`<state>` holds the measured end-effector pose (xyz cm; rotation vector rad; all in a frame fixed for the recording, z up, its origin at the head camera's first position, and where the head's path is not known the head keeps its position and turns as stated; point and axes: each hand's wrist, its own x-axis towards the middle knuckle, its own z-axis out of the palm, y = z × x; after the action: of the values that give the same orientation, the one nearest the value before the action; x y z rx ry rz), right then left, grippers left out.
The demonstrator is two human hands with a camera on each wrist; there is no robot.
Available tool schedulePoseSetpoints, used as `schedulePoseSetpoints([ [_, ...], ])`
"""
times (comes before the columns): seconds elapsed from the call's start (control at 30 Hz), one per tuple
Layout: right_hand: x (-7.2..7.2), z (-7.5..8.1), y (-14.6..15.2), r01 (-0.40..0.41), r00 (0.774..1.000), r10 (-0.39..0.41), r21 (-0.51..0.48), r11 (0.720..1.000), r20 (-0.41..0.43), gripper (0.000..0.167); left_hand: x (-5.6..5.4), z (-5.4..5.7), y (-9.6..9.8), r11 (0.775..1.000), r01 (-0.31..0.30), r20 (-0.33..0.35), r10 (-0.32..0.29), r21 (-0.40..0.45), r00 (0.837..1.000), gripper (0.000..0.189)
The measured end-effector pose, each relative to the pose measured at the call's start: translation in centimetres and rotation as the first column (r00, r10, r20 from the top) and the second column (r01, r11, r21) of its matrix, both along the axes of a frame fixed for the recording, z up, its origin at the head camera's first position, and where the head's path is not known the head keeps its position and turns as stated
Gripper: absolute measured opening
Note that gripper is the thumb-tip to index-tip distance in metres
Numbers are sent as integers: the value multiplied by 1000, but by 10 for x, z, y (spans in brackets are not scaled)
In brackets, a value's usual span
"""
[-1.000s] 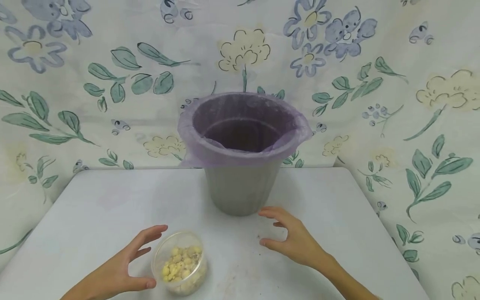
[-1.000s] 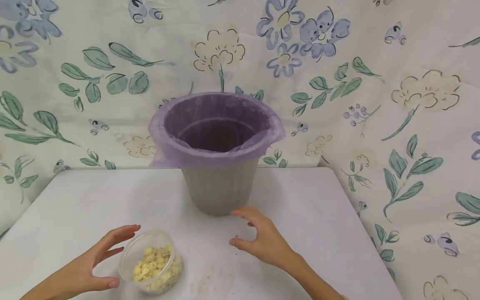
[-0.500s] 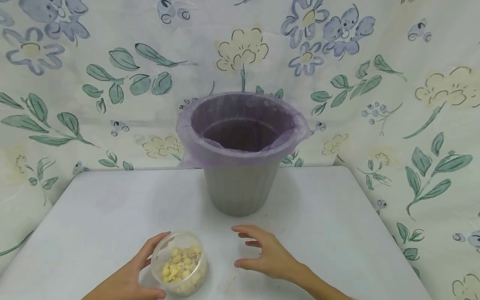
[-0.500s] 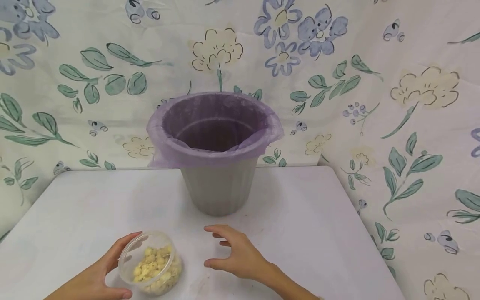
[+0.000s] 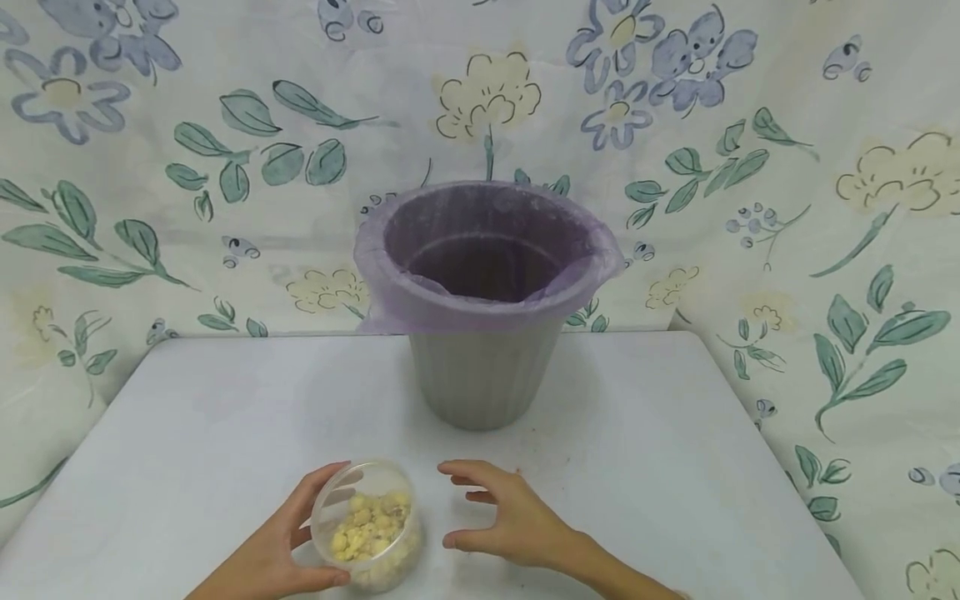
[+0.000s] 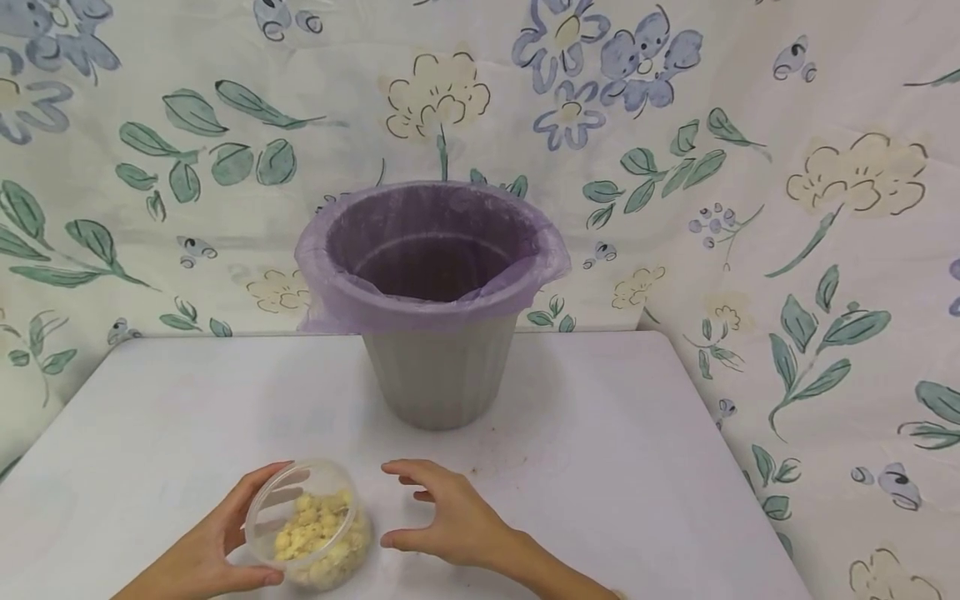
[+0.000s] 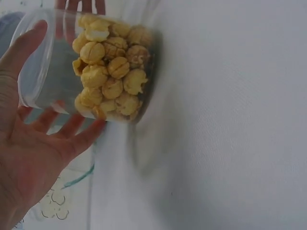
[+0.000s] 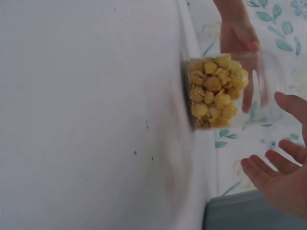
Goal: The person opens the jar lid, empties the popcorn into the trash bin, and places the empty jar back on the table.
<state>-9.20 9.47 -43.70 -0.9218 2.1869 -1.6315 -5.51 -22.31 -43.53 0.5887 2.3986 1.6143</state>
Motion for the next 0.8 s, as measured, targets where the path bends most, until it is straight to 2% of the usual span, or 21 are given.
schedulePoseSetpoints([
  [0.3, 2, 3, -5, -9, 999, 10, 14, 1000, -38, 75, -4, 13, 23, 998, 56, -29, -55, 39, 998, 99],
  [0.47, 2, 6, -2, -24, 1000, 24, -13, 1000, -1, 79, -8, 20, 35, 994, 100, -62, -97, 53, 993, 100],
  [0.63, 2, 12, 4, -24, 999, 25, -42, 999, 34, 84, -14, 26, 45, 995, 100, -123, -98, 14, 988, 99],
  [0.8, 0, 20, 11, 0, 1000, 1, -60, 998, 18, 88, -21, 34, 55, 996, 86, -140, -88, -16, 986, 98],
])
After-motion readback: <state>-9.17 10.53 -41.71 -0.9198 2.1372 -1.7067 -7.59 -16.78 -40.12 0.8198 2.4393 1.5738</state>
